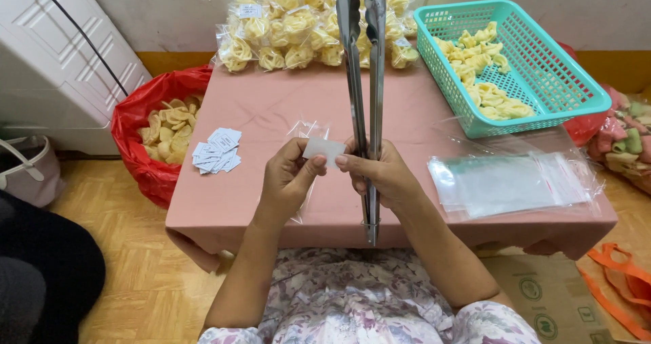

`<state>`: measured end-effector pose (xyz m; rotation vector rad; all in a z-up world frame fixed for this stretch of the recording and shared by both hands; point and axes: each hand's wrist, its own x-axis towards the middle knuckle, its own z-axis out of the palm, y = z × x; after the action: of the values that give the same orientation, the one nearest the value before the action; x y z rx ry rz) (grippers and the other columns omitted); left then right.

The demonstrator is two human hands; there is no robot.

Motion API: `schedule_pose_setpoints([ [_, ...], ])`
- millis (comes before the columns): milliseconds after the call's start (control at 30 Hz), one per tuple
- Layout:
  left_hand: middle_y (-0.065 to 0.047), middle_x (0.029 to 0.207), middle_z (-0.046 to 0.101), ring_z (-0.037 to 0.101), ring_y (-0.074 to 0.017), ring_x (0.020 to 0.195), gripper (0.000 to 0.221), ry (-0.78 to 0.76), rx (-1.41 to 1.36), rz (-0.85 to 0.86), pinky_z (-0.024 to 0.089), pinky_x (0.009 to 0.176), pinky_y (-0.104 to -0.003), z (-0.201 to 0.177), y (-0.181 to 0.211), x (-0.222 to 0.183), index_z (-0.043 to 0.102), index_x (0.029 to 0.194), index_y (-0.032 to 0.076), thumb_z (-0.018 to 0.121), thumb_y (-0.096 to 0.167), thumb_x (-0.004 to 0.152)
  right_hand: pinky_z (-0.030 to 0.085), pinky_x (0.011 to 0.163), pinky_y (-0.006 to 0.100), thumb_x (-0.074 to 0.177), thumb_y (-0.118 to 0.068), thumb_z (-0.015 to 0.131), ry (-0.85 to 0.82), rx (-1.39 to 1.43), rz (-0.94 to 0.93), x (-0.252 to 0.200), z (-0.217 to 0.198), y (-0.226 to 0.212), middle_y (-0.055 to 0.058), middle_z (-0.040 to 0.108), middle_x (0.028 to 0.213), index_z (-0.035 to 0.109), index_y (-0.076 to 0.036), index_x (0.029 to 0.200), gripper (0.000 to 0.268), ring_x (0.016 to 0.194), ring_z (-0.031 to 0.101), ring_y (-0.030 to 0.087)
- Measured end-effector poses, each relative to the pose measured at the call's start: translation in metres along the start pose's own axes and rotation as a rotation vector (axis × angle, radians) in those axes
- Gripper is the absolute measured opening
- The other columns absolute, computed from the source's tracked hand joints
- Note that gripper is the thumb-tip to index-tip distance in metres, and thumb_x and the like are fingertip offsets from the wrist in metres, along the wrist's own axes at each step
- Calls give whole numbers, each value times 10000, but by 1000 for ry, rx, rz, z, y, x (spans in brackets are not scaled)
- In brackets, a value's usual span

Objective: Packaging individual snacks into small plastic bags using tongs and hands.

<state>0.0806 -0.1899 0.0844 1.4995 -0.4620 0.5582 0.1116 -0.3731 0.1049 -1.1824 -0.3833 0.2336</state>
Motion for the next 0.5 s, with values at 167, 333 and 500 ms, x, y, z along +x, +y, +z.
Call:
schedule_pose_setpoints([
  [167, -72, 724, 660, 672, -132, 726, 115, -6, -80, -51, 590, 767, -321, 1, 4, -5, 692, 962, 2, 693, 112, 995, 451, 314, 260, 866, -29, 782, 21, -1, 12, -2, 0, 6, 129, 603, 579, 656, 39, 905, 149, 345, 517, 109],
  [333, -84, 624, 651, 654, -145, 610, 149, 57, 122, 70, 580, 677, -295, -3, 2, -7, 723, 849, 29, 717, 107, 976, 458, 317, 262, 964, -84, 700, 37, -1, 9, -8, 5, 2, 123, 593, 614, 643, 27, 960, 125, 341, 520, 123],
  [500, -82, 746, 682, 701, -209, 728, 60, 129, 273, 232, 590, 744, -337, -24, 12, 3, 748, 926, 43, 707, 34, 969, 474, 357, 284, 1023, -499, 432, -192, -478, -37, -47, -31, -34, 60, 540, 636, 472, -59, 1357, 554, 396, 539, 136],
])
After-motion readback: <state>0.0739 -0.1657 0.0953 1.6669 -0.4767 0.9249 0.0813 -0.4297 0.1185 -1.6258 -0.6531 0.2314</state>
